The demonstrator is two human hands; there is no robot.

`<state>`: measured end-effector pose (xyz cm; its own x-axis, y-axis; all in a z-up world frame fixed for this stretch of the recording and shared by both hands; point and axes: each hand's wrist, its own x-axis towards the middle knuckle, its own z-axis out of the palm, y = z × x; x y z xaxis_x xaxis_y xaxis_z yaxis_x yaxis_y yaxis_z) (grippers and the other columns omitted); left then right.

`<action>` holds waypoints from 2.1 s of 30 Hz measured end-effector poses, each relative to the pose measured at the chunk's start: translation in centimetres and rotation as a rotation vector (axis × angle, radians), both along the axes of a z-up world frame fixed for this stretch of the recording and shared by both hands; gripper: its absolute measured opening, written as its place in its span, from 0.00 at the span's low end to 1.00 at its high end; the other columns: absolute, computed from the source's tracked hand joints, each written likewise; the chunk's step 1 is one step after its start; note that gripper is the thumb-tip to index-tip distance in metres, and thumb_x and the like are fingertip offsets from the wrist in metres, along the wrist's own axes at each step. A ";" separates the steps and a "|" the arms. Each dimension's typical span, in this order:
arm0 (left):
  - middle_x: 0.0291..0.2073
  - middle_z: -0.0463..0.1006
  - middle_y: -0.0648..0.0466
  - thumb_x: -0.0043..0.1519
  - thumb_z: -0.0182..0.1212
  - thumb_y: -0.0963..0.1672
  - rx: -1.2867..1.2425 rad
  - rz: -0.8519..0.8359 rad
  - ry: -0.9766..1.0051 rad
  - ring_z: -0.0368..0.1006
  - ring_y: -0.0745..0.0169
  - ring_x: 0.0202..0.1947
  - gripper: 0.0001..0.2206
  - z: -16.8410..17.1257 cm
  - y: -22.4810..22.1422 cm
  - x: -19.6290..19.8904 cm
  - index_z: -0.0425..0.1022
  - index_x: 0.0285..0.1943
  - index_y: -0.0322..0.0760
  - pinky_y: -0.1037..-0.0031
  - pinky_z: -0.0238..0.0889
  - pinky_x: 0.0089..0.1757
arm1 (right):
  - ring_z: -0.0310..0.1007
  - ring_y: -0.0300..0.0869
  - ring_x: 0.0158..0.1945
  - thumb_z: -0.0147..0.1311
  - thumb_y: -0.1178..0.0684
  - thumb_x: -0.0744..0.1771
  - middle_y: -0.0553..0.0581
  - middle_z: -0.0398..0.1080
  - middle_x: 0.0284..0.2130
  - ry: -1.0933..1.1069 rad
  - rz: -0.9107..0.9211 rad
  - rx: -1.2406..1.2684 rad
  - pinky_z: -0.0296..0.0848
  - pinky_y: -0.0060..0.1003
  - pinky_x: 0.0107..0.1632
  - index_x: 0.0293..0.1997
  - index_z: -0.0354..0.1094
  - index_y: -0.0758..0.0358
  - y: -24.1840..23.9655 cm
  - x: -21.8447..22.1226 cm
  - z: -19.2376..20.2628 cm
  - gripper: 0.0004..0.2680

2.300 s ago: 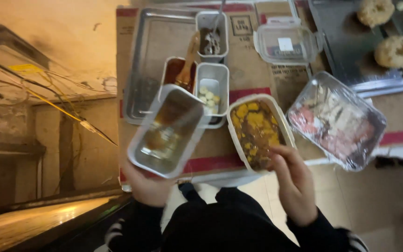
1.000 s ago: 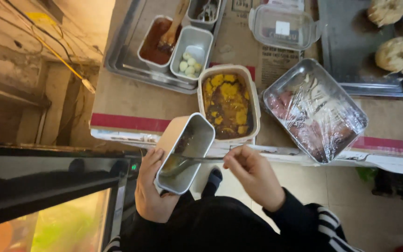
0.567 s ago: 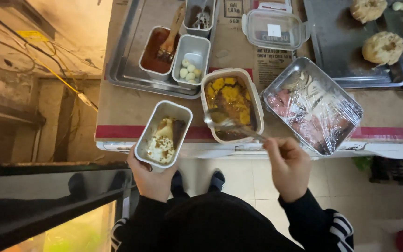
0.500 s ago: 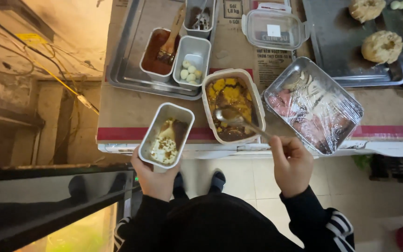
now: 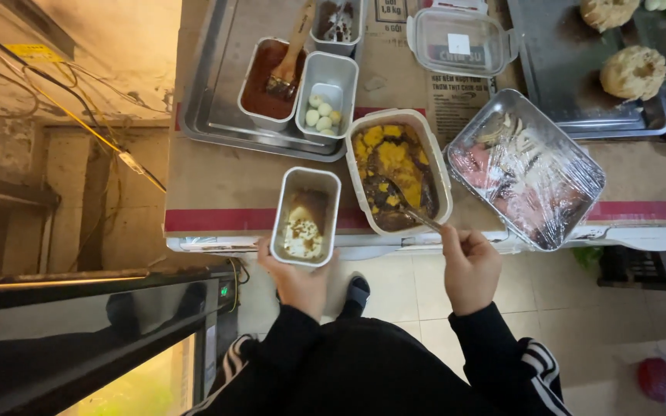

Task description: Retrieving pate and other ingredients from a refrigerator and portioning the pate into smaller containers using a spoon.

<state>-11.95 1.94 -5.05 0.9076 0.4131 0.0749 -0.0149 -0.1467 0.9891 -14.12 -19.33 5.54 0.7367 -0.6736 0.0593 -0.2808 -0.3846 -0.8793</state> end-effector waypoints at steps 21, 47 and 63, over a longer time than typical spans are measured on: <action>0.78 0.44 0.28 0.24 0.89 0.57 0.553 -0.574 -0.018 0.43 0.26 0.77 0.80 0.3 5.5 4.5 0.33 0.83 0.25 0.42 0.31 0.71 | 0.54 0.32 0.18 0.59 0.56 0.71 0.52 0.60 0.18 -0.006 -0.117 0.354 0.56 0.24 0.25 0.29 0.69 0.62 -1.0 -0.6 2.3 0.10; 0.76 0.49 0.28 0.24 0.92 0.46 0.097 -0.812 -0.178 0.50 0.30 0.76 0.83 0.5 5.4 7.9 0.18 0.82 0.31 0.51 0.46 0.72 | 0.70 0.43 0.21 0.70 0.59 0.62 0.44 0.69 0.17 -0.375 0.423 -0.667 0.74 0.36 0.33 0.31 0.77 0.52 4.2 -1.8 -0.3 0.05; 0.73 0.49 0.29 0.21 0.92 0.51 0.194 -0.677 -0.221 0.53 0.26 0.74 0.81 5.9 5.1 5.9 0.30 0.81 0.23 0.50 0.50 0.71 | 0.55 0.31 0.24 0.58 0.57 0.71 0.50 0.60 0.18 -0.067 -0.100 0.372 0.58 0.23 0.30 0.27 0.65 0.60 -1.0 -0.8 3.3 0.11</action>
<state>-6.02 7.01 0.88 0.9143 -0.2714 0.3007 -0.3605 -0.2067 0.9096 -14.97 -20.31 8.80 0.6687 -0.7269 -0.1564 -0.2376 -0.0097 -0.9713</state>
